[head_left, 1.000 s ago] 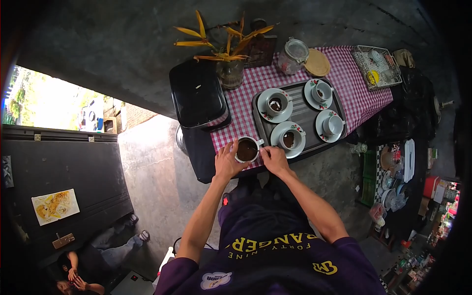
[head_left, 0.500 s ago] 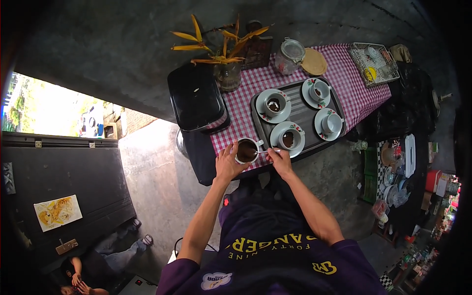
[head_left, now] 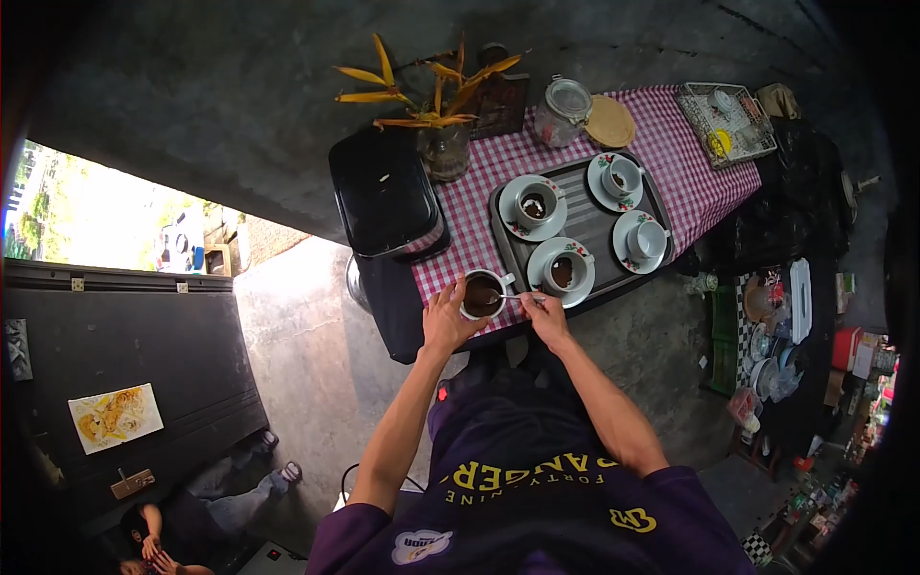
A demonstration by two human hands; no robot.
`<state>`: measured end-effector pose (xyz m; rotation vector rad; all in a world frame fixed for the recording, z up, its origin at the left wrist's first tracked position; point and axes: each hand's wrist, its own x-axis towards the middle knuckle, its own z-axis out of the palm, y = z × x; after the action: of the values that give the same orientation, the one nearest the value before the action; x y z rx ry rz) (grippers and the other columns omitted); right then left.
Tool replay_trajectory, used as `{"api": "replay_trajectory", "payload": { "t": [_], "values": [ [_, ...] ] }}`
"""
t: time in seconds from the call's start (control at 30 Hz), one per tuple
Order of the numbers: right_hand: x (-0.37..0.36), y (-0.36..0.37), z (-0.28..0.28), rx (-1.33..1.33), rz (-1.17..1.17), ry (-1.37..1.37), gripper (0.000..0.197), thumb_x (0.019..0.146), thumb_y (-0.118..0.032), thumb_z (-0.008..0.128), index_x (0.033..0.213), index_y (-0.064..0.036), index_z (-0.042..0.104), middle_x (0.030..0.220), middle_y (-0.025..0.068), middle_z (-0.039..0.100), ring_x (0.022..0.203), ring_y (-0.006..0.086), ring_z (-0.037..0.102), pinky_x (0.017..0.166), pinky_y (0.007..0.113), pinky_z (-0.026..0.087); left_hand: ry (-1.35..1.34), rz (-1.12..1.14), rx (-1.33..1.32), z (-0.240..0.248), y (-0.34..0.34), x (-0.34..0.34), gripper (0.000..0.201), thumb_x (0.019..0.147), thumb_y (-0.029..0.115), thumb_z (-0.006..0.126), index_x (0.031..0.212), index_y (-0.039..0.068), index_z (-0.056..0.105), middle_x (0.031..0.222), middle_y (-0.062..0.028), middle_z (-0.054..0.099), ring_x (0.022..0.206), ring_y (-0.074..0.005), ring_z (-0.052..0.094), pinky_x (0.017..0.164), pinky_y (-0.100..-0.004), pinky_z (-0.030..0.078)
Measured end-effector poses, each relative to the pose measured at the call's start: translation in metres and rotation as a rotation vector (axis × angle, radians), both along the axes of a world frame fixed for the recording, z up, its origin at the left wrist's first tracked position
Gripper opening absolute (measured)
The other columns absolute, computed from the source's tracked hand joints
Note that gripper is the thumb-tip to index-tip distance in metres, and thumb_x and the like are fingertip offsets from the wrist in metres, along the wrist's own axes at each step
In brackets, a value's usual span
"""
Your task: Stirring and preparing multiple cups of coffee or tea on a tray.
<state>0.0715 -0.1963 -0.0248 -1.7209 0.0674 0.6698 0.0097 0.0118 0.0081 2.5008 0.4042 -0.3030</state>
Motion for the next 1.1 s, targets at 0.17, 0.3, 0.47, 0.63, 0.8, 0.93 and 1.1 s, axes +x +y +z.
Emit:
{"api": "replay_trajectory", "payload": {
  "t": [0.17,0.3,0.47,0.63,0.8,0.93,1.1],
  "values": [
    [-0.004,0.000,0.002,0.097,-0.042,0.115,0.029,0.094,-0.037,0.058,0.089,-0.0090,0.065,0.072,-0.0060,0.053,0.063,0.0024,0.046,0.052,0.019,0.034,0.016,-0.009,0.004,0.001,-0.001,0.001,0.104,0.060,0.049,0.080,0.147,0.017,0.032,0.136,-0.0148,0.050,0.122,-0.0350,0.049,0.095,-0.0480,0.042],
    [-0.007,0.002,0.007,0.111,-0.057,0.191,0.030,0.094,-0.038,0.059,0.092,-0.0086,0.066,0.071,-0.0063,0.053,0.063,0.0024,0.045,0.051,0.019,0.034,0.027,-0.003,-0.011,0.002,0.001,0.002,0.104,0.060,0.049,0.080,0.147,0.017,0.032,0.136,-0.0159,0.050,0.122,-0.0350,0.049,0.095,-0.0480,0.042],
    [-0.008,0.004,0.010,0.085,-0.088,0.107,0.025,0.096,-0.026,0.057,0.093,-0.0025,0.067,0.074,-0.0038,0.059,0.064,0.0053,0.049,0.058,0.023,0.039,0.025,-0.003,-0.028,0.001,0.002,0.003,0.104,0.060,0.049,0.080,0.147,0.017,0.032,0.136,-0.0166,0.050,0.123,-0.0351,0.049,0.096,-0.0480,0.042],
    [-0.010,0.003,0.010,0.082,-0.082,0.168,0.026,0.096,-0.027,0.058,0.093,-0.0022,0.067,0.073,-0.0053,0.057,0.062,0.0044,0.045,0.056,0.023,0.037,0.043,-0.010,-0.027,0.001,0.001,0.001,0.104,0.061,0.049,0.080,0.147,0.017,0.032,0.136,-0.0168,0.050,0.124,-0.0349,0.048,0.098,-0.0484,0.041],
    [-0.013,0.002,-0.002,0.096,-0.093,0.229,0.031,0.093,-0.038,0.061,0.102,-0.0093,0.068,0.075,-0.0070,0.054,0.067,0.0035,0.046,0.053,0.020,0.035,0.038,-0.016,-0.014,-0.002,0.003,0.000,0.105,0.061,0.051,0.080,0.147,0.017,0.031,0.136,-0.0164,0.050,0.124,-0.0355,0.047,0.100,-0.0486,0.040],
    [-0.013,0.005,0.000,0.050,-0.081,0.170,0.029,0.093,-0.037,0.061,0.099,-0.0097,0.068,0.076,-0.0063,0.055,0.068,0.0043,0.048,0.053,0.021,0.037,0.033,-0.027,-0.007,-0.002,0.004,0.002,0.104,0.061,0.051,0.080,0.147,0.017,0.032,0.136,-0.0170,0.050,0.123,-0.0360,0.048,0.099,-0.0484,0.041],
    [-0.007,0.002,0.007,0.081,-0.111,0.221,0.026,0.093,-0.035,0.060,0.093,-0.0093,0.067,0.076,-0.0050,0.058,0.067,0.0044,0.049,0.052,0.021,0.037,0.006,-0.040,0.034,0.005,0.002,0.005,0.103,0.061,0.051,0.080,0.146,0.013,0.034,0.131,-0.0179,0.052,0.119,-0.0363,0.050,0.097,-0.0485,0.042]
  ]
}}
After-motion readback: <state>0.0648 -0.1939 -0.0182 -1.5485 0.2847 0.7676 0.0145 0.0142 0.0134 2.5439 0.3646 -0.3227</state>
